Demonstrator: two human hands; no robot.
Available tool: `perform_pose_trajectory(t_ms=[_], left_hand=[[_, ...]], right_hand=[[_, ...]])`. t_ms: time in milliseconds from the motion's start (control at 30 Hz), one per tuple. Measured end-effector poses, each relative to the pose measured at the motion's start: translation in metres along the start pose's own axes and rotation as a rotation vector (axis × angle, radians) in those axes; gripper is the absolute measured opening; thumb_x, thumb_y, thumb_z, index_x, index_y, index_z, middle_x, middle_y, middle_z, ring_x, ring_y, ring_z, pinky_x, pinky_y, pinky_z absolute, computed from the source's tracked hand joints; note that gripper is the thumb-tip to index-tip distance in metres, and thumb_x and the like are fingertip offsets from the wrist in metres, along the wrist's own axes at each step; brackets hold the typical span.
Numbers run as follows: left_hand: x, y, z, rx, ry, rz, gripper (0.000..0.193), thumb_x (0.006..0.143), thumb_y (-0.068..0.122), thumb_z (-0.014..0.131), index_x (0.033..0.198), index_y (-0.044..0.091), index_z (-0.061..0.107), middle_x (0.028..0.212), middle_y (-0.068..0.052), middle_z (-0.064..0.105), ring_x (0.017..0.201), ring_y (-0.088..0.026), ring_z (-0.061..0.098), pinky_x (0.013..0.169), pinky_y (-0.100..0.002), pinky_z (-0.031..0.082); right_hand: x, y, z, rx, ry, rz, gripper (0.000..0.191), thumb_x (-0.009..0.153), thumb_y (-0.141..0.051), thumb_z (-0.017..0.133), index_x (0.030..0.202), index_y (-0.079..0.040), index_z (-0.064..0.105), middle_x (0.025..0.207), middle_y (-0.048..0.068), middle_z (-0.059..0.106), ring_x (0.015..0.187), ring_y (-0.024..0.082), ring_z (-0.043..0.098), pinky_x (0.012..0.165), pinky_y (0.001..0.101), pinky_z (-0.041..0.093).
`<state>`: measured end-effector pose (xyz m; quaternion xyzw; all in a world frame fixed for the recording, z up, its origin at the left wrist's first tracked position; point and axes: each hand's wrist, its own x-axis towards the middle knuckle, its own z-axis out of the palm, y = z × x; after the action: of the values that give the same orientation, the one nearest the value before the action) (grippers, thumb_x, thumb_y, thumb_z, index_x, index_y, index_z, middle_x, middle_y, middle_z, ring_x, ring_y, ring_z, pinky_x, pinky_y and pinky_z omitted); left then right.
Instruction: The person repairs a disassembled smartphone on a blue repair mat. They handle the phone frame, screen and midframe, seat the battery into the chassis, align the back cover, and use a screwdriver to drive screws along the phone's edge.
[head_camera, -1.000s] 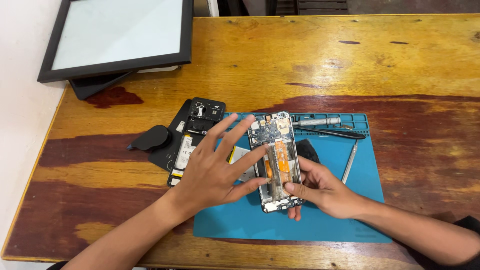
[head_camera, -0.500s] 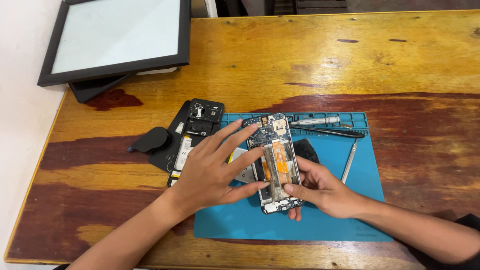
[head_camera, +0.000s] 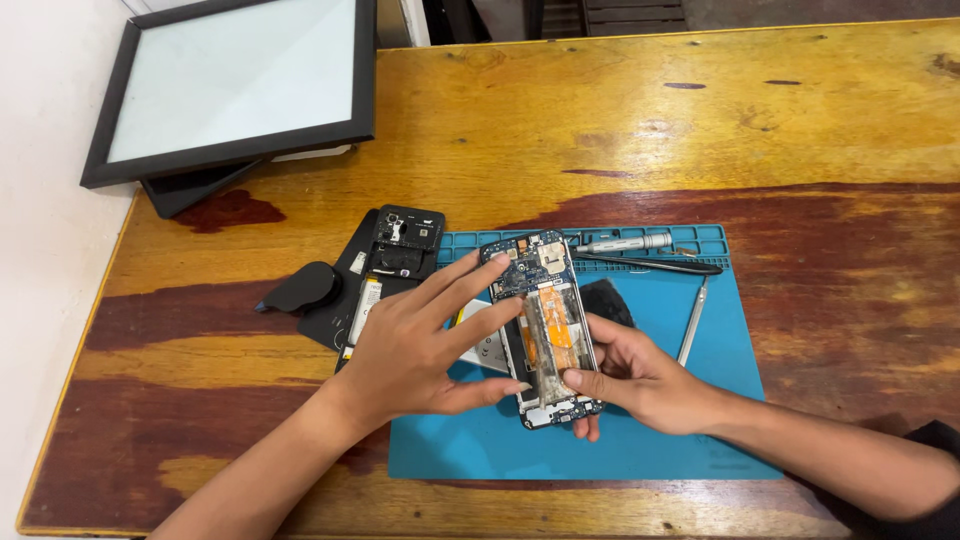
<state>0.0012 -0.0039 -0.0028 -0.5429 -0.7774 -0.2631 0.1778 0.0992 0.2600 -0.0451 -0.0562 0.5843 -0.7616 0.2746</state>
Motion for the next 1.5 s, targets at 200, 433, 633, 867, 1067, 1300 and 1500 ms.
perform_pose_trajectory(t_ms=[200, 433, 633, 867, 1067, 1300, 1500], left_hand=[[0.002, -0.004, 0.001, 0.025, -0.066, -0.02, 0.062, 0.087, 0.059, 0.075, 0.129, 0.016, 0.064, 0.152, -0.009, 0.054, 0.137, -0.036, 0.056, 0.076, -0.037, 0.059], [0.006, -0.006, -0.006, 0.014, -0.052, 0.081, 0.073, 0.08, 0.063, 0.077, 0.133, 0.015, 0.061, 0.157, -0.007, 0.043, 0.141, -0.037, 0.043, 0.101, -0.045, 0.054], [0.001, -0.017, -0.009, 0.209, -0.091, 0.256, 0.063, 0.082, 0.051, 0.074, 0.126, 0.007, 0.07, 0.151, 0.0, 0.051, 0.134, -0.029, 0.05, 0.1, -0.041, 0.054], [-0.003, -0.011, 0.004, 0.262, 0.047, 0.306, 0.016, 0.098, 0.017, 0.075, 0.109, 0.005, 0.074, 0.133, -0.001, 0.063, 0.123, -0.024, 0.06, 0.097, -0.041, 0.054], [-0.001, -0.011, 0.001, 0.254, 0.046, 0.312, 0.008, 0.092, 0.015, 0.073, 0.098, 0.01, 0.072, 0.131, -0.002, 0.066, 0.12, -0.025, 0.063, 0.097, -0.039, 0.054], [-0.001, -0.011, 0.003, 0.289, 0.073, 0.331, 0.013, 0.098, 0.018, 0.072, 0.11, 0.017, 0.067, 0.127, -0.001, 0.067, 0.119, -0.025, 0.064, 0.096, -0.04, 0.054], [-0.003, -0.012, 0.007, 0.261, 0.113, 0.382, 0.014, 0.098, 0.016, 0.072, 0.111, 0.019, 0.068, 0.121, -0.002, 0.069, 0.11, -0.022, 0.066, 0.094, -0.038, 0.054]], right_hand=[[0.0, -0.002, -0.001, 0.005, 0.02, 0.018, 0.047, 0.1, -0.015, 0.058, 0.144, -0.005, 0.043, 0.094, 0.013, 0.074, 0.068, 0.016, 0.073, 0.06, 0.0326, 0.064], [0.0, -0.001, -0.001, -0.003, 0.006, 0.019, 0.047, 0.1, -0.015, 0.058, 0.144, -0.005, 0.043, 0.096, 0.013, 0.075, 0.068, 0.016, 0.073, 0.058, 0.0318, 0.063], [0.0, 0.0, -0.001, 0.012, 0.007, 0.052, 0.046, 0.1, -0.015, 0.058, 0.142, -0.005, 0.045, 0.095, 0.013, 0.076, 0.068, 0.017, 0.073, 0.059, 0.0318, 0.064], [-0.001, 0.0, 0.001, -0.004, -0.006, 0.056, 0.048, 0.099, -0.016, 0.059, 0.143, -0.006, 0.044, 0.097, 0.013, 0.075, 0.069, 0.016, 0.073, 0.059, 0.0319, 0.064], [-0.002, 0.0, 0.001, 0.003, -0.008, 0.063, 0.05, 0.099, -0.017, 0.06, 0.145, -0.007, 0.044, 0.098, 0.012, 0.074, 0.071, 0.015, 0.073, 0.061, 0.0317, 0.064], [-0.002, -0.001, 0.002, -0.022, 0.01, 0.09, 0.046, 0.099, -0.016, 0.06, 0.142, -0.006, 0.047, 0.092, 0.011, 0.074, 0.069, 0.015, 0.073, 0.059, 0.031, 0.064], [-0.003, 0.002, 0.0, -0.057, -0.013, 0.1, 0.042, 0.099, -0.016, 0.061, 0.138, -0.005, 0.05, 0.091, 0.009, 0.075, 0.068, 0.013, 0.072, 0.058, 0.029, 0.064]])
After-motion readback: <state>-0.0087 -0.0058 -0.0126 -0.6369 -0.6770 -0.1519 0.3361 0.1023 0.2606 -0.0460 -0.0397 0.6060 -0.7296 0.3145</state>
